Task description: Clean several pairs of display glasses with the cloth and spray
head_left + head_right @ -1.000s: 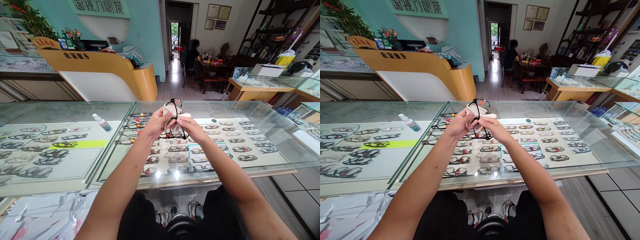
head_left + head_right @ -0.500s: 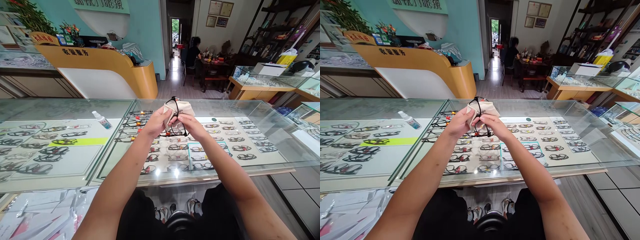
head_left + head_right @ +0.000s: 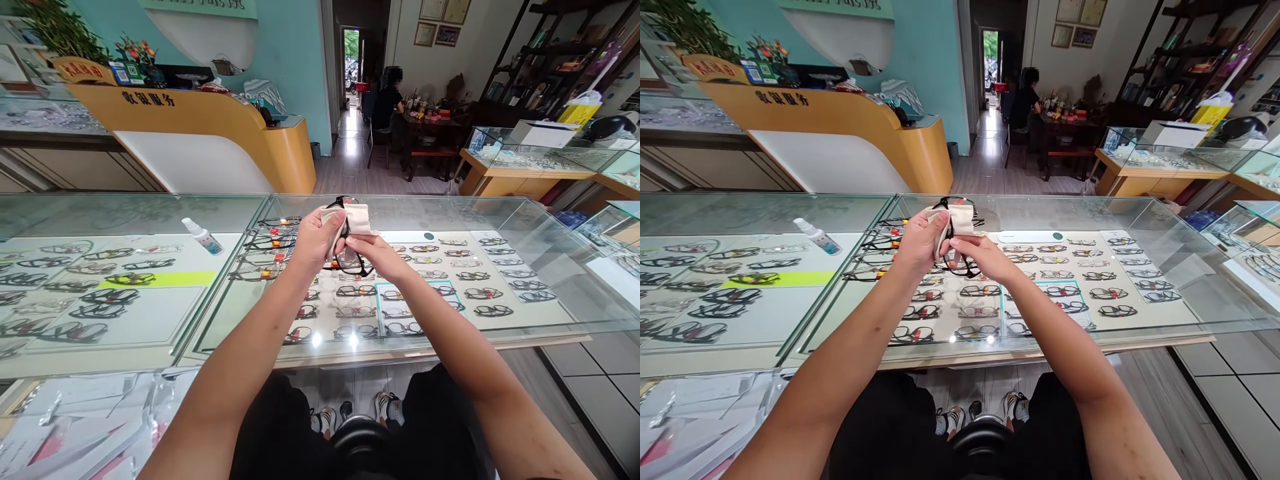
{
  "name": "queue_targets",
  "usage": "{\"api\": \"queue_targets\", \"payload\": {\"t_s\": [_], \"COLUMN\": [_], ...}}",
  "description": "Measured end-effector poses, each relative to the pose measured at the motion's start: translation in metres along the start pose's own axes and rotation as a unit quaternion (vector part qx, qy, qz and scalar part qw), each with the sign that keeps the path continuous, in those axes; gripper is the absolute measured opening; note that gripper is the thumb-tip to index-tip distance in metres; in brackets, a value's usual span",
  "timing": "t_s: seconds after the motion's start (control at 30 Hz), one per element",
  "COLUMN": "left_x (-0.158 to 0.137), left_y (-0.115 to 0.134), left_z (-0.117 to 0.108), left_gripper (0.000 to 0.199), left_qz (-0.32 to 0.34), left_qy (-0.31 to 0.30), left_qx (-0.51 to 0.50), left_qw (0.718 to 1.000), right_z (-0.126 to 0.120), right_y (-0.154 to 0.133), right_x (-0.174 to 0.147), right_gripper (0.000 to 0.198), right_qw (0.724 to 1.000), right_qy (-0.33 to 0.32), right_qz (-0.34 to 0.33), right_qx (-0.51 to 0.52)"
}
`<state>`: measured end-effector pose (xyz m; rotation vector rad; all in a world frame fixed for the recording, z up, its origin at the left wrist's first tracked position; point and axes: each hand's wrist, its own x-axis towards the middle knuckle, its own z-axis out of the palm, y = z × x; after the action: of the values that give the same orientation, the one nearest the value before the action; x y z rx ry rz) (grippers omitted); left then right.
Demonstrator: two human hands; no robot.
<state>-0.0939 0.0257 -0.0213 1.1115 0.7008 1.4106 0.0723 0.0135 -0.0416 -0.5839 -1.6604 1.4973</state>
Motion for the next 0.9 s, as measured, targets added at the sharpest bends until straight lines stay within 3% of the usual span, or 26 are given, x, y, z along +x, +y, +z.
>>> {"api": "queue_targets", "payload": {"t_s": [0.1, 0.3, 0.53, 0.67, 0.9], "left_x": [0.0, 0.005, 0.009, 0.008, 0.004], "left_y": [0.0, 0.001, -0.005, -0.008, -0.01], "left_z": [0.001, -0.006, -0.011, -0.009, -0.006], "left_gripper": [0.067, 0.063, 0.064, 0.07, 0.065], "left_qz": [0.004, -0.017, -0.057, -0.074, -0.075], "left_qy": [0.004, -0.047, -0.015, -0.031, -0.03], "left_qx": [0.0, -0.021, -0.06, -0.052, -0.057], "left_qw": [1.0, 0.999, 0.996, 0.995, 0.995], "right_z": [-0.001, -0.011, -0.01, -0.009, -0.012], "right_y": [-0.002, 0.001, -0.002, -0.001, -0.002], "right_x": [-0.001, 0.003, 0.002, 0.001, 0.002], "right_gripper": [0.043, 0.046, 0.047, 0.049, 0.05], "right_qw": [1.0, 1.0, 0.999, 0.997, 0.998], "right_qy": [-0.002, 0.0, 0.01, 0.005, 0.027], "right_qz": [0.008, -0.006, -0.008, -0.013, -0.025], "right_qx": [-0.002, 0.014, -0.03, -0.079, -0.056]}}
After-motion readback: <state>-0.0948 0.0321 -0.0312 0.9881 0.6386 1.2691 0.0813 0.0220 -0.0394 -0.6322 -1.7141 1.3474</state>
